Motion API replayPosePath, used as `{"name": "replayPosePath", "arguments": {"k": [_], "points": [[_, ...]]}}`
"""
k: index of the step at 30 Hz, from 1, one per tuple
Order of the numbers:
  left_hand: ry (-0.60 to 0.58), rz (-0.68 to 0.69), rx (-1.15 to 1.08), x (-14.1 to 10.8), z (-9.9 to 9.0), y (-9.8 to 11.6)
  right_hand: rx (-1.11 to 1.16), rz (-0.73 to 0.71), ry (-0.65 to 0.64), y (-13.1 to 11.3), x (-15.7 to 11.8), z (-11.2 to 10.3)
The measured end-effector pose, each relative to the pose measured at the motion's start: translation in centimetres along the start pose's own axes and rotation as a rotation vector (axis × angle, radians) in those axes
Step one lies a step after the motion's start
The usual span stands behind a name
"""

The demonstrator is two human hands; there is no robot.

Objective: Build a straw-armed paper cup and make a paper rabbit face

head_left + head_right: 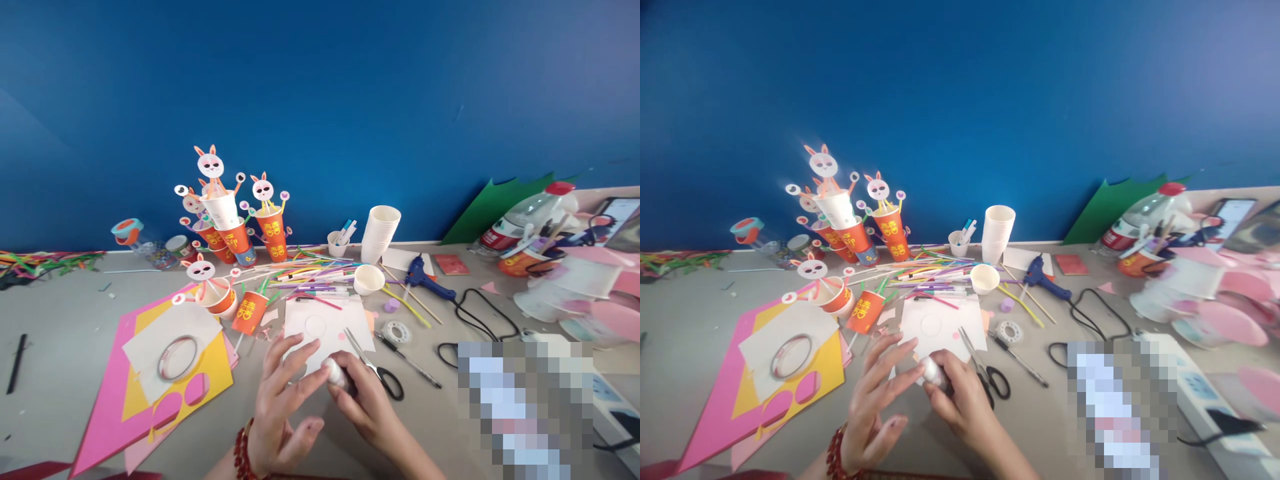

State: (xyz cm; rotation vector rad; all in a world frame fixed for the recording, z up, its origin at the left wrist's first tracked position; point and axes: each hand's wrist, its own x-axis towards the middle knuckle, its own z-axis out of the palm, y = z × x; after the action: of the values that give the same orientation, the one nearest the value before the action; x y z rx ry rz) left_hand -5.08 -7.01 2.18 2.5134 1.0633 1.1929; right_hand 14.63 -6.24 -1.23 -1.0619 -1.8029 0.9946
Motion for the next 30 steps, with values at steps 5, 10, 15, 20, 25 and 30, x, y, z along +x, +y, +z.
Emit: {"name": "replayPosePath", "arguments": {"k": [5,10,15,20,25,30], "points": [[-0.003,-0.018,0.003,0.23,-0.03,-0.01,-0.003,-0.011,0.012,0.12,-0.05,0.04],[-0.010,0.006,-0.030,0.07,0.13,-0.05,-0.029,-0.007,0.025,0.10,-0.13,-0.06],[0.000,-0.022,-0.027,-0.08,0.26,-0.25,-0.044,-0.006,0.022,-0.37,-0.04,-0.23],[0.000,-0.021,-0.062,-0.18,0.32,-0.15,-0.037,-0.018,0.023,-0.20,-0.01,-0.25],[-0.006,-0.019,-0.058,-0.12,0.37,-0.14,-0.039,-0.014,0.025,-0.08,0.01,-0.18],[0.005,-0.026,-0.046,0.08,0.28,-0.15,-0.048,-0.012,0.047,-0.15,0.04,-0.11]]}}
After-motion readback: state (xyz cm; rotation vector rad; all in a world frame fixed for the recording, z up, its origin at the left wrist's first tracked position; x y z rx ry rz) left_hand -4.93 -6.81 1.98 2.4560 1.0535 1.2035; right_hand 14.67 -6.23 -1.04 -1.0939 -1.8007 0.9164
